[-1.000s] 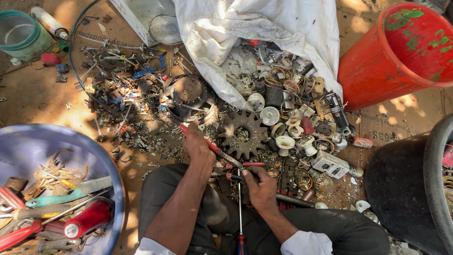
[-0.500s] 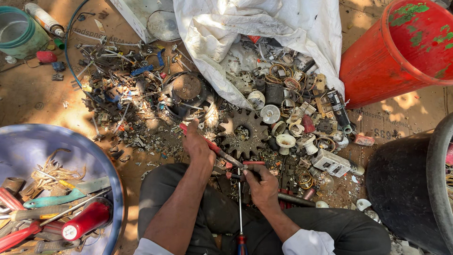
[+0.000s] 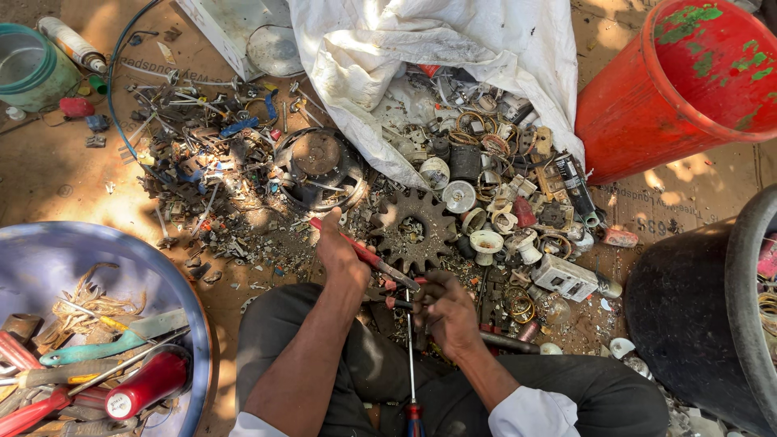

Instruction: The person sits on the ground surrounded by piles of electronic scrap and uses pliers to cut and separate small metal components. They repeatedly pick up items from a central pile, manipulate them with the pliers, and place the processed pieces into a nearby blue basin.

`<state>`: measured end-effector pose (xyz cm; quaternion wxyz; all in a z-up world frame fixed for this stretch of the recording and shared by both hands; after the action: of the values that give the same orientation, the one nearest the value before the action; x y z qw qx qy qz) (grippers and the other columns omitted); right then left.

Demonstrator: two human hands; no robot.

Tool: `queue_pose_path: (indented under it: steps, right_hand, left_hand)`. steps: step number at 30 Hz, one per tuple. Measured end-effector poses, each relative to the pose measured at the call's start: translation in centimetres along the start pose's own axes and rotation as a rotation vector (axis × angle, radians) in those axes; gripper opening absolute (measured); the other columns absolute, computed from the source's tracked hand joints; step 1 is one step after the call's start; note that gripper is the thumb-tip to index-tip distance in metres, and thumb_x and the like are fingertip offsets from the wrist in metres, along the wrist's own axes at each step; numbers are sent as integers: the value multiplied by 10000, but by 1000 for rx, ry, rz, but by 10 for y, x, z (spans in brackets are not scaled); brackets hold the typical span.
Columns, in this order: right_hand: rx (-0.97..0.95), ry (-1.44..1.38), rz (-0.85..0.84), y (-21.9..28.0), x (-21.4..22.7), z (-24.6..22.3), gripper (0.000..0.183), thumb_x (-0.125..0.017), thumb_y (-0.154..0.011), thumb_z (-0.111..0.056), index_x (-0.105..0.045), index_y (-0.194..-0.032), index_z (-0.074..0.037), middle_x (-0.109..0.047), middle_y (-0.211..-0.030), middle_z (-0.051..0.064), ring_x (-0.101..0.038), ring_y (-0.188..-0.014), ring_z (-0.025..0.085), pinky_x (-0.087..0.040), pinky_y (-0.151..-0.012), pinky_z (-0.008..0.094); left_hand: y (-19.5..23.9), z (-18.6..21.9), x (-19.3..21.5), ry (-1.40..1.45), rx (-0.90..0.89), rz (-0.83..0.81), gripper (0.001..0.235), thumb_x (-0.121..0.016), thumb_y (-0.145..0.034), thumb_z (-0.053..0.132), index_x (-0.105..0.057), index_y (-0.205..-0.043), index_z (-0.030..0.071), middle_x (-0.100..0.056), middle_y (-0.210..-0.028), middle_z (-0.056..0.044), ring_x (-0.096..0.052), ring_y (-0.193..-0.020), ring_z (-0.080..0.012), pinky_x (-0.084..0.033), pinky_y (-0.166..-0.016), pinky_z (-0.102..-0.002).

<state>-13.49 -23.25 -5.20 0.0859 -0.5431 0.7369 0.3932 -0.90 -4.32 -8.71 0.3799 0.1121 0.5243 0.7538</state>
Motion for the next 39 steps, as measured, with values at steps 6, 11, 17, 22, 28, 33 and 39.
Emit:
queue_pose_path:
  steps: [6, 11, 17, 22, 28, 33, 39]
  right_hand:
    - [69, 527, 189, 0, 5, -2, 331, -697, -925, -53, -670, -1247, 17, -659, -766, 90, -598, -574, 156, -490, -495, 286]
    - [444, 896, 323, 18, -2, -46, 284, -704, -945, -95, -716, -1209, 9, -739, -875, 112, -690, -704, 148, -555, -609, 277]
    - [285, 713, 369, 19, 12, -54, 276, -701, -924, -167, -748, -1145, -9, -775, -895, 130, -726, -708, 196, -593, -653, 341]
    - [-32, -174, 238, 12, 25, -38, 299, -689, -910, -234, -695, -1095, 1, -673, -853, 98, -649, -688, 211, -536, -587, 360]
    - [275, 138, 519, 120, 127, -130, 215, -778, -931, -231, -598, -919, -115, -446, -659, -19, -402, -509, 107, -318, -429, 271]
    - [511, 1365, 1372, 364, 256, -248, 307, -761, -1066, -286, -771, -1163, 6, -750, -978, 176, -684, -828, 241, -505, -757, 401]
    - [73, 1373, 1701, 504, 383, -215, 464, -797, -988, -267, -685, -1299, 58, -742, -1036, 282, -704, -917, 381, -523, -852, 449]
  left_hand:
    - [-13, -8, 1, -19, -40, -16, 482, -664, -883, 358, -521, -1257, 90, -469, -917, -85, -559, -744, -252, -536, -594, -478]
    - [-17, -9, 1, 48, -9, -26, 303, -620, -999, 298, -521, -1127, 42, -524, -939, -78, -678, -803, -276, -535, -734, -453]
    - [-8, 25, 2, 246, 34, -166, 106, -401, -1015, 168, -477, -1024, 94, -503, -948, -101, -569, -932, -255, -545, -932, -658]
    - [-10, 44, -6, 235, -29, -270, 157, -383, -993, 166, -487, -1060, 70, -561, -1075, -125, -598, -1059, -313, -460, -1003, -729]
    - [-10, 32, -14, 206, 17, -373, 281, -325, -1008, 234, -483, -1095, 19, -589, -1098, -148, -596, -1137, -329, -464, -1063, -661]
    - [-9, 10, -29, -74, 18, -478, 303, -349, -1005, 190, -557, -1130, 8, -631, -1110, -146, -626, -1110, -323, -497, -1042, -606]
    - [-2, -23, -32, -281, 27, -517, 317, -373, -1071, 197, -555, -1237, -2, -562, -929, -115, -587, -854, -267, -548, -898, -570]
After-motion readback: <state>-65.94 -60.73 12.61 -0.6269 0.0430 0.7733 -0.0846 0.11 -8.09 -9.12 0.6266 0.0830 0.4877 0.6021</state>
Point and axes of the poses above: each hand's wrist, its own y-axis away from the middle knuckle, its own x-axis out of the back of the hand, z = x × y, the point moved 10 cm from there along -y, towards the middle knuckle
